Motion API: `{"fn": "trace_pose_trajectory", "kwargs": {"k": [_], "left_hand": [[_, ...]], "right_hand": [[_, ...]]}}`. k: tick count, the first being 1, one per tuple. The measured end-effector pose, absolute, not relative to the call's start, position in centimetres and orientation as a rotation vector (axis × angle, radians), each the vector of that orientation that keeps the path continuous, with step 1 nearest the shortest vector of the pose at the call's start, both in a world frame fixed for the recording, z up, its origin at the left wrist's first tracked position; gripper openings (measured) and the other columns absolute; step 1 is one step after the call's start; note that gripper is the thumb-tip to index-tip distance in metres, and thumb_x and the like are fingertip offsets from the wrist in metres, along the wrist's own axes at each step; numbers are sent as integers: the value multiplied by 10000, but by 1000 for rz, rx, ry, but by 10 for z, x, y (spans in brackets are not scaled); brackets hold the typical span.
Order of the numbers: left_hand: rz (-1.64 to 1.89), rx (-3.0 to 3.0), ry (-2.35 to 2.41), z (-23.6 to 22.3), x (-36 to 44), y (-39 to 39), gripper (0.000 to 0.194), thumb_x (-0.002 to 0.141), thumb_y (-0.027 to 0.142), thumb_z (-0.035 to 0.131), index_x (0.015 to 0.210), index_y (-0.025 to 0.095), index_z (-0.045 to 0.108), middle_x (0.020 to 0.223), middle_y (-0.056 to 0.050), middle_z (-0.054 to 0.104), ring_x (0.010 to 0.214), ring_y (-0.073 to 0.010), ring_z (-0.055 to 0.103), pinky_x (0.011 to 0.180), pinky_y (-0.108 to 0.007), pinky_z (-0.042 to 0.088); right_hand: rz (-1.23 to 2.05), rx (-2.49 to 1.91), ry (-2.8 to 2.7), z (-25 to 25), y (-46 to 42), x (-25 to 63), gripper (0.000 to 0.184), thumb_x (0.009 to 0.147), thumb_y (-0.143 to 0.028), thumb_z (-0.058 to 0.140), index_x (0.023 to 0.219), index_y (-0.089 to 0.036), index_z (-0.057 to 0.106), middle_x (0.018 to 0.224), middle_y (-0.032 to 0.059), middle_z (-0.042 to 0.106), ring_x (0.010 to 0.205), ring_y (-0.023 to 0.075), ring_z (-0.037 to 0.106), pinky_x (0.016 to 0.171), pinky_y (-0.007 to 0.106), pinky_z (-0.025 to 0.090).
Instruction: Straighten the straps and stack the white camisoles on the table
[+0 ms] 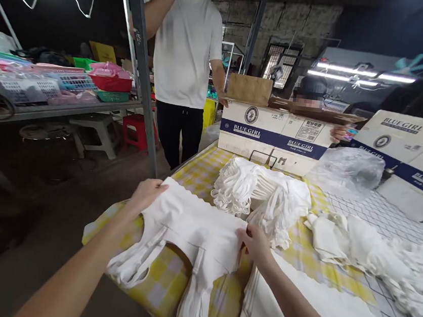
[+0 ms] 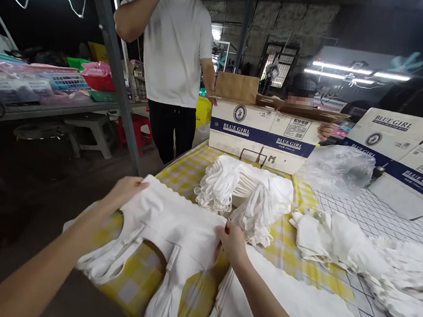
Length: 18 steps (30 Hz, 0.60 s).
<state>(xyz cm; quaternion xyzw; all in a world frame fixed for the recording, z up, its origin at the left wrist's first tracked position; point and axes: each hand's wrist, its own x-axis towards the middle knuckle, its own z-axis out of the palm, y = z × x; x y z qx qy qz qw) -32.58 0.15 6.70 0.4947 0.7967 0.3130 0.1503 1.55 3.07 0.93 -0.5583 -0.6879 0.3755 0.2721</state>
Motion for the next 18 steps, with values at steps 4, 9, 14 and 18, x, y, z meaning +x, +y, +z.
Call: {"fn": "trace_pose_trajectory", "kwargs": {"k": [4,9,14,18], "left_hand": [[561,1496,2465,35,-321,35,278,835,393,532,829,130,622,801,-37,645,777,-167,609,743,-354,472],[352,1581,2596,20,-319,39,329,872,393,439,918,133,635,907,-125,669,863,-247,627,748,-391,463],[294,1695,2673,15,-310,36,400,882,415,350,951,147,640,875,-164,682,857,-310,642,696,-377,452],[279,1778,2698,15,-303,33,391,887,395,340,982,143,624,869,-154,682,821,-307,646,687,-377,453]], "right_hand": [[931,-1591,-1904,-15,46,13,231,763,-250,517,546,-195,461,401,-37,505,342,98,450,396,198,319],[849,-1684,-1968,-15,47,15,213,799,-262,468,605,-188,513,433,-14,561,344,110,490,415,206,331],[637,-1773,-2039,-11,51,15,187,806,-240,459,657,-173,550,583,53,634,578,167,603,534,228,373],[472,-1831,-2099,-9,51,12,140,800,-209,474,764,-148,595,730,113,662,727,239,619,608,280,384]]}}
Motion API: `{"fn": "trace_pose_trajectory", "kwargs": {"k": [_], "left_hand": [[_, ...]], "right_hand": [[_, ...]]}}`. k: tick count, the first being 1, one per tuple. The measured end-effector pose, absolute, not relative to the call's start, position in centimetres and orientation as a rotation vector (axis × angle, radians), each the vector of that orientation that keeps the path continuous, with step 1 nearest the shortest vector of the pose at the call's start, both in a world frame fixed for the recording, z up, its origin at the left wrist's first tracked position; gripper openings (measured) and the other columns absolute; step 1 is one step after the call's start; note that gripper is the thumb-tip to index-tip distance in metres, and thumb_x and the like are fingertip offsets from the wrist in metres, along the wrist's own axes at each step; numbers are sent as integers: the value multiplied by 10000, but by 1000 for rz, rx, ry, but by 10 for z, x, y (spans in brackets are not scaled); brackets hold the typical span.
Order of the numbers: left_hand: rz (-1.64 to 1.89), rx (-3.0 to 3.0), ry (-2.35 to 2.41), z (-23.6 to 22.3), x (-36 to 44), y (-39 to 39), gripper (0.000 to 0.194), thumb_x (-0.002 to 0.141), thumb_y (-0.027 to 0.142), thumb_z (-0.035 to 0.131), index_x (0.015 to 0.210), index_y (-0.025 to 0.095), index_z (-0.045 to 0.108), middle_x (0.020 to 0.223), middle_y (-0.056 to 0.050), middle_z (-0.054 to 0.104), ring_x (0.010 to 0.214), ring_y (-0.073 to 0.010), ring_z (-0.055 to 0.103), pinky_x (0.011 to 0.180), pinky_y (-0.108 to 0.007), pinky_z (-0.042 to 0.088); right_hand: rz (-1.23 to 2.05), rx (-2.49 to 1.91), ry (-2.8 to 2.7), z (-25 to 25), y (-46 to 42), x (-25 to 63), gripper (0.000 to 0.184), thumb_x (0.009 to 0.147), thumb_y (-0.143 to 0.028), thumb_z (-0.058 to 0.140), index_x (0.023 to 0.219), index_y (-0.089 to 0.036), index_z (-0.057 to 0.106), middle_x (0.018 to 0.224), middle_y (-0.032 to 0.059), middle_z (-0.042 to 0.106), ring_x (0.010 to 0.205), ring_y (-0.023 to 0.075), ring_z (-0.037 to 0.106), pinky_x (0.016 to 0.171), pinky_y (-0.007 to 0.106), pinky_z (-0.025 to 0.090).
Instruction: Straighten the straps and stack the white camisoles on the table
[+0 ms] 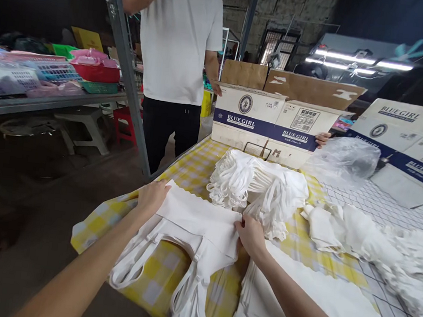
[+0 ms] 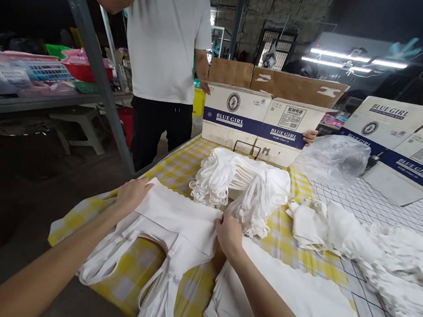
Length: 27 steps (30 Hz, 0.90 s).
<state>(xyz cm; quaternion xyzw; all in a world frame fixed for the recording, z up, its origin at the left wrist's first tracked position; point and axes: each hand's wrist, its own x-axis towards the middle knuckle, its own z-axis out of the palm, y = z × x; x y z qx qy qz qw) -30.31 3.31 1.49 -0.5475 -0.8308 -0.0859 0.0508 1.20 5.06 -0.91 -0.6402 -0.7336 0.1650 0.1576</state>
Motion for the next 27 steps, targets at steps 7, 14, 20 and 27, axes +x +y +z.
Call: {"fn": "trace_pose_trajectory", "kwargs": {"k": [7,14,20,27], "left_hand": [[-279,-1852,-2326,21,-280,11,507,897,374,321,1325,114,400,1300,-182,509,1216,-319,432,979,-461,309],[-73,-2265,-2240,-6,-247,-13,563,846,518,384,1339,251,436,1474,-47,327,1355,-265,262,1072,-459,197],[-83,-2253,-2203,-2,-241,-14,597,871,448,314,1370,124,375,1460,-165,321,1359,-322,228,1044,-583,137],[-696,-2313,-1786,11,-152,-64,460,884,439,336,1243,191,482,1238,-112,561,1178,-256,476,1007,-398,333]], "right_hand": [[150,-1563,-2310,13,13,14,367,859,-154,417,1220,-161,482,1108,138,605,989,257,564,784,348,420],[294,-977,-2858,8,-16,28,499,862,-336,501,1346,-266,404,1421,57,400,1301,237,333,1017,406,304],[285,-1070,-2645,31,-43,71,327,845,-262,559,1171,-242,554,1247,61,558,1185,197,466,1014,374,311],[264,-1543,-2065,31,-100,196,261,899,-244,460,1126,-230,589,1111,75,612,1032,207,543,892,360,406]]}}
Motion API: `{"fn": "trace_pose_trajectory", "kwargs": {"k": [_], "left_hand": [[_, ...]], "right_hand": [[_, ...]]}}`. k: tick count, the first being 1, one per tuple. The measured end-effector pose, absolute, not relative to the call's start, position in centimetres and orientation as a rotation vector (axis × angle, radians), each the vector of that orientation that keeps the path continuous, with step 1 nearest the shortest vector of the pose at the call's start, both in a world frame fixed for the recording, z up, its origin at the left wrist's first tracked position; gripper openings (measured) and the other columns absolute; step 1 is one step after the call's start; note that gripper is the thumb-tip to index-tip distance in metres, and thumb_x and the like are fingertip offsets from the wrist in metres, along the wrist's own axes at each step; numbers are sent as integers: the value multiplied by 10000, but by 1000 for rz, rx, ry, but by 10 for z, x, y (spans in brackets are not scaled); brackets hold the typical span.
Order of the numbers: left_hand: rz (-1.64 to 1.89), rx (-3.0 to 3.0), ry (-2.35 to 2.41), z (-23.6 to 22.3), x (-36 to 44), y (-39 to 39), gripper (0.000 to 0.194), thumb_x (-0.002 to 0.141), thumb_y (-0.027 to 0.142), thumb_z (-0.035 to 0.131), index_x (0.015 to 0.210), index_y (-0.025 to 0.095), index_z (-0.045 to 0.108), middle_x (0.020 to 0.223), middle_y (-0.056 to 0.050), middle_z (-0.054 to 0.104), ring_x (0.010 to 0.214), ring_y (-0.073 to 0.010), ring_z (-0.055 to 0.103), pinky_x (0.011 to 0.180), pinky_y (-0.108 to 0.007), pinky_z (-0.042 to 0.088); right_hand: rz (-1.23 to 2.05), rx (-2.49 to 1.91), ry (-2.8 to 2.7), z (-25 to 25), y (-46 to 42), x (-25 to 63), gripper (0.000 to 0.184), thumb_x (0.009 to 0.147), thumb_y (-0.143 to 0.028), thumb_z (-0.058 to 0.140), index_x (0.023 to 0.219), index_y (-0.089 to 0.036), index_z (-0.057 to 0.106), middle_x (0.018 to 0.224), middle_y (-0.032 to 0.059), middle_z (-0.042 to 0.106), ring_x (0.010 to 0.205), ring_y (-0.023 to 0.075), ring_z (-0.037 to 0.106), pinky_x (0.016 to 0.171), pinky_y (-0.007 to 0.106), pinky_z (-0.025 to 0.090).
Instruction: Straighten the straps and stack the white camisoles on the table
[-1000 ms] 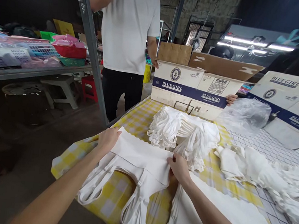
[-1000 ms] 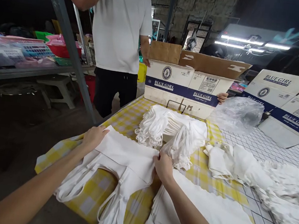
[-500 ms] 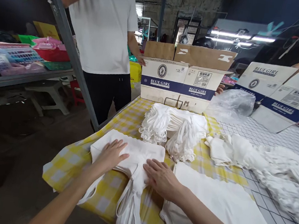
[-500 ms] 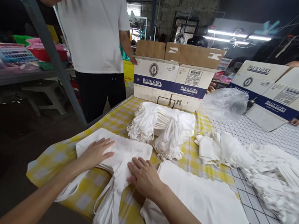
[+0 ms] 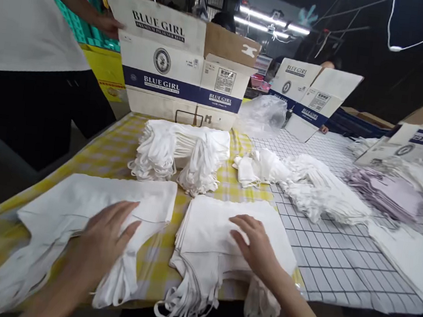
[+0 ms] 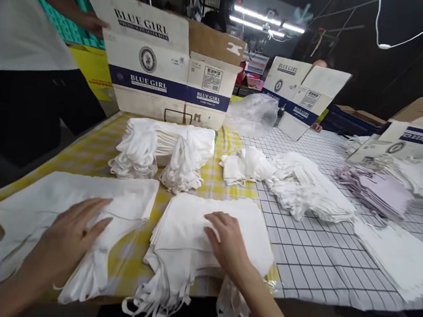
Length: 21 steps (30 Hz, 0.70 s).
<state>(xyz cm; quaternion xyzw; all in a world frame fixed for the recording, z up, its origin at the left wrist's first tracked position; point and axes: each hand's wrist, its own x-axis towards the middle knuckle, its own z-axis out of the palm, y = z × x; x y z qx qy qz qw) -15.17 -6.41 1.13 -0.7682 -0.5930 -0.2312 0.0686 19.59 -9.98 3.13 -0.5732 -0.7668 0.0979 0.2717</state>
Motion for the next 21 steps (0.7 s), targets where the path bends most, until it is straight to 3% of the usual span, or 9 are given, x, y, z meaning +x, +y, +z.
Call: {"fn": "trace_pose_trajectory", "kwargs": {"k": [4,9,14,16,19,21], "left_hand": [[-892,-2562,-1752,9,-77,-104,258,884,381,414,1026,242,578,923,-27,657,853,-176,617,802,-288,458],[-877,-2765,-1765,-4,-9,-128,174,878,331,436,839,223,568,708,11,582,592,-120,568,555,-231,441],[-786,-2626,-1637,-9,37,-147,160,857,300,469,741,211,536,719,-10,557,601,-136,555,585,-275,437],[-692,-2581,-1598,-13,47,-157,92,839,269,492,831,208,560,797,-37,574,649,-159,567,610,-301,449],[-536,-2512,-1595,-23,53,-168,217,812,218,508,1021,177,548,939,-91,573,763,-207,574,662,-343,472],[-477,-2478,-1609,-28,54,-172,231,806,196,502,1031,167,545,958,-104,563,787,-222,562,676,-362,477]], "right_hand": [[273,-1816,-1733,17,-136,264,259,899,-301,421,1049,-197,604,996,79,635,909,203,583,796,328,448],[387,-1942,-1443,5,-174,288,280,864,-387,445,935,-174,612,893,82,656,713,178,583,621,275,457],[488,-1917,-1419,-6,-186,267,288,864,-419,439,924,-179,588,700,37,608,623,162,551,561,255,430],[484,-1927,-1424,-10,-186,258,287,855,-428,445,942,-185,571,686,25,591,621,164,551,570,259,429],[483,-1988,-1425,-14,-186,252,290,815,-417,486,990,-194,547,716,20,588,648,172,564,575,259,435],[492,-2018,-1429,-16,-186,252,300,799,-402,498,1015,-198,535,740,20,586,667,175,570,574,256,437]]}}
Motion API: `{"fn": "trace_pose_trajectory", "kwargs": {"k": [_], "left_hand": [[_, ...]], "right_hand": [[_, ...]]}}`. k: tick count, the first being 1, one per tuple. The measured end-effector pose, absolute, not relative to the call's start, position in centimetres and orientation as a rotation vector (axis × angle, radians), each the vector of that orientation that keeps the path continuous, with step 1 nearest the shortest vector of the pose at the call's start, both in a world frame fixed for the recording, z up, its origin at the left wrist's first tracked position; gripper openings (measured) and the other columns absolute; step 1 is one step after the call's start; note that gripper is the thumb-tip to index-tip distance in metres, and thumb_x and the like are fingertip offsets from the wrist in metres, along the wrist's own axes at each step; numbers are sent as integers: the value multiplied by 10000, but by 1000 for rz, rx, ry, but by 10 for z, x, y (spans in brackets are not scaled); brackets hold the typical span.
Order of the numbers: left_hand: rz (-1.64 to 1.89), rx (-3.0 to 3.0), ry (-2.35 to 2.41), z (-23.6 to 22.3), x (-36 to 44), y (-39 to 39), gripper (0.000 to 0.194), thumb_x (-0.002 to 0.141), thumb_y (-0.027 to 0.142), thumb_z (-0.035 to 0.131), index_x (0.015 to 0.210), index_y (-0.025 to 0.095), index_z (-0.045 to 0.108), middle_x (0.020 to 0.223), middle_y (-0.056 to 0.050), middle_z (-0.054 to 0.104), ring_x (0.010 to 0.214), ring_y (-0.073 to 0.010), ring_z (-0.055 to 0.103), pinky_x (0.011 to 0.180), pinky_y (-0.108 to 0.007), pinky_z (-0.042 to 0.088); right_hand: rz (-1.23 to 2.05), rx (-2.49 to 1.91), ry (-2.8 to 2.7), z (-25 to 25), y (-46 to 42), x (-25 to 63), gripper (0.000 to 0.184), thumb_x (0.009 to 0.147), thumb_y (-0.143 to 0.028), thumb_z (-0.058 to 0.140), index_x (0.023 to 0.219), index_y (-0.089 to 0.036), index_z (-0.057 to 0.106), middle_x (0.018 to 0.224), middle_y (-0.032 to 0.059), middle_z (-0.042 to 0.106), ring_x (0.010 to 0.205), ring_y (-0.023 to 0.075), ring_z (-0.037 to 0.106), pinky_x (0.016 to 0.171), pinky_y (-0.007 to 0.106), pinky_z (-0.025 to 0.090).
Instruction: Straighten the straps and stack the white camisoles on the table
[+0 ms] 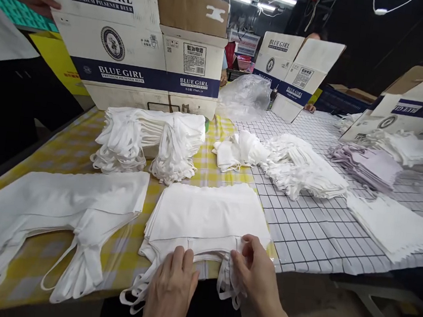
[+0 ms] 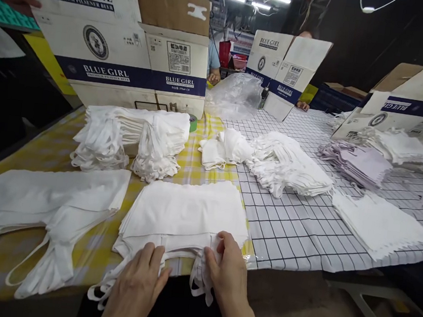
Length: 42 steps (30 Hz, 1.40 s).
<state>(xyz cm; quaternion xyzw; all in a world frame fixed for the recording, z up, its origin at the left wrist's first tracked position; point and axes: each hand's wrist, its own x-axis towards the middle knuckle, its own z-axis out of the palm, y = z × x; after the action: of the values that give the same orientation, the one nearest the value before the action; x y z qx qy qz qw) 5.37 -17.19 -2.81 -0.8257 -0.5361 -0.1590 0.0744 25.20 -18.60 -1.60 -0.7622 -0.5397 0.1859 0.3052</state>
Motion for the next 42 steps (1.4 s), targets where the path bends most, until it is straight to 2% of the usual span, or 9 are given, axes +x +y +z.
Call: {"fn": "trace_pose_trajectory", "kwargs": {"k": [4,7,13,20,22,26,31,36,42], "left_hand": [[-416,-2441,-1640,-29,55,-174,102,804,172,494,874,187,567,920,-97,561,756,-226,551,656,-377,478],[-389,-2437,-1632,-28,56,-174,90,809,158,491,834,187,572,947,-112,566,772,-231,556,667,-384,483],[-352,-2397,-1525,-32,54,-176,253,825,135,467,1053,160,572,1011,-131,574,812,-231,561,665,-377,485],[-275,-2390,-1572,-18,64,-174,327,769,-10,373,887,170,621,932,-128,586,747,-233,539,654,-416,463],[-288,-2403,-1572,-19,64,-175,353,753,-36,371,919,156,616,957,-129,579,764,-233,539,668,-412,471],[-314,-2404,-1571,-28,59,-181,305,786,24,425,1010,140,596,1016,-140,554,791,-240,545,701,-414,487],[-329,-2430,-1629,-31,57,-187,199,800,57,437,872,145,601,989,-147,546,759,-245,544,671,-431,493],[-433,-2450,-1686,-20,58,-187,122,813,123,469,851,160,578,931,-122,557,705,-220,550,627,-401,492],[-694,-2264,-2079,-11,12,-157,131,877,286,430,929,194,507,877,-69,549,754,-209,580,610,-327,472]], "right_hand": [[531,-2007,-1439,-21,-187,253,274,800,-360,481,1016,-199,534,762,23,588,655,167,572,554,246,428],[520,-2004,-1424,-24,-188,252,249,798,-328,462,993,-194,539,749,24,593,651,171,579,557,252,432],[532,-1927,-1452,-19,-187,252,225,828,-289,411,942,-191,579,828,62,644,730,185,606,627,265,461],[580,-1903,-1442,-11,-184,255,184,860,-285,401,845,-201,564,814,60,642,735,188,596,650,269,456],[575,-1915,-1447,-13,-184,255,168,862,-285,413,834,-205,558,799,48,637,722,180,590,645,261,447],[550,-1942,-1446,-19,-184,254,156,872,-306,426,823,-214,541,772,27,619,682,169,570,631,261,427],[557,-1964,-1443,-20,-185,252,181,878,-343,430,804,-213,531,747,26,608,665,168,554,616,267,419],[572,-2002,-1436,-17,-186,253,186,874,-369,442,833,-214,537,781,32,600,689,170,560,624,273,437],[258,-1949,-1493,-14,-187,248,234,855,-384,481,993,-203,538,939,80,566,790,208,541,636,311,458]]}}
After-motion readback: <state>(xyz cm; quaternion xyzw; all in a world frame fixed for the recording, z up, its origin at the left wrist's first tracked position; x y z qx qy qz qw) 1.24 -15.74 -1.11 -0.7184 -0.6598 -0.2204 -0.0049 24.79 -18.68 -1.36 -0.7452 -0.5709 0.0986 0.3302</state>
